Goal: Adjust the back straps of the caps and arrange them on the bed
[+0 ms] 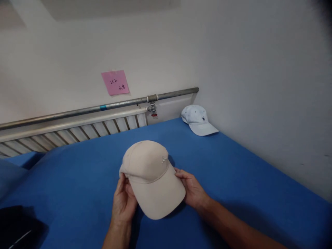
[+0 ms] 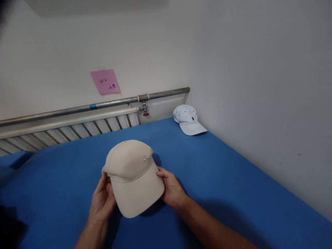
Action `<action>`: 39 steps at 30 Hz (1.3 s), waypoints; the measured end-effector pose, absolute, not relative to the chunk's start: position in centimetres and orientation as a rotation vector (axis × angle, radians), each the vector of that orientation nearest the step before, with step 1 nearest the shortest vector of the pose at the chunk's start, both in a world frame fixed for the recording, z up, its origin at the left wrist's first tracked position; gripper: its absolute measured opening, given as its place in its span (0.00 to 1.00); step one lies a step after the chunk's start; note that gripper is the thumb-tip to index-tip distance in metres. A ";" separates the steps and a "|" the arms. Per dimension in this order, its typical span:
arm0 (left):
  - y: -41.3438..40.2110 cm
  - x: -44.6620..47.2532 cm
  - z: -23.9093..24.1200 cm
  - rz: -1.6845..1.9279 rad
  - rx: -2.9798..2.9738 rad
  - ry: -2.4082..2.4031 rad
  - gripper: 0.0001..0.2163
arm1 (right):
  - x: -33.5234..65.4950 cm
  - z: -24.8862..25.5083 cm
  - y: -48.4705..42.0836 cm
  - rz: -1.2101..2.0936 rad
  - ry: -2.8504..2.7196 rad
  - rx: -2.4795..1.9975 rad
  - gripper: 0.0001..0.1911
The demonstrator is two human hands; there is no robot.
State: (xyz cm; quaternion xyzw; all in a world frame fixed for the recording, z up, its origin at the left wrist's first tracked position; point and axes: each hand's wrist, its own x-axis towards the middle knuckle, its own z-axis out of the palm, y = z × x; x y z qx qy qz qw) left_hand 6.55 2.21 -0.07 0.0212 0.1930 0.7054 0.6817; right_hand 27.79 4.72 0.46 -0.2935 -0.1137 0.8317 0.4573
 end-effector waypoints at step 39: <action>3.7 8.4 -1.3 1.329 0.178 1.053 0.14 | 32.0 0.2 16.4 1.515 -0.369 -0.758 0.09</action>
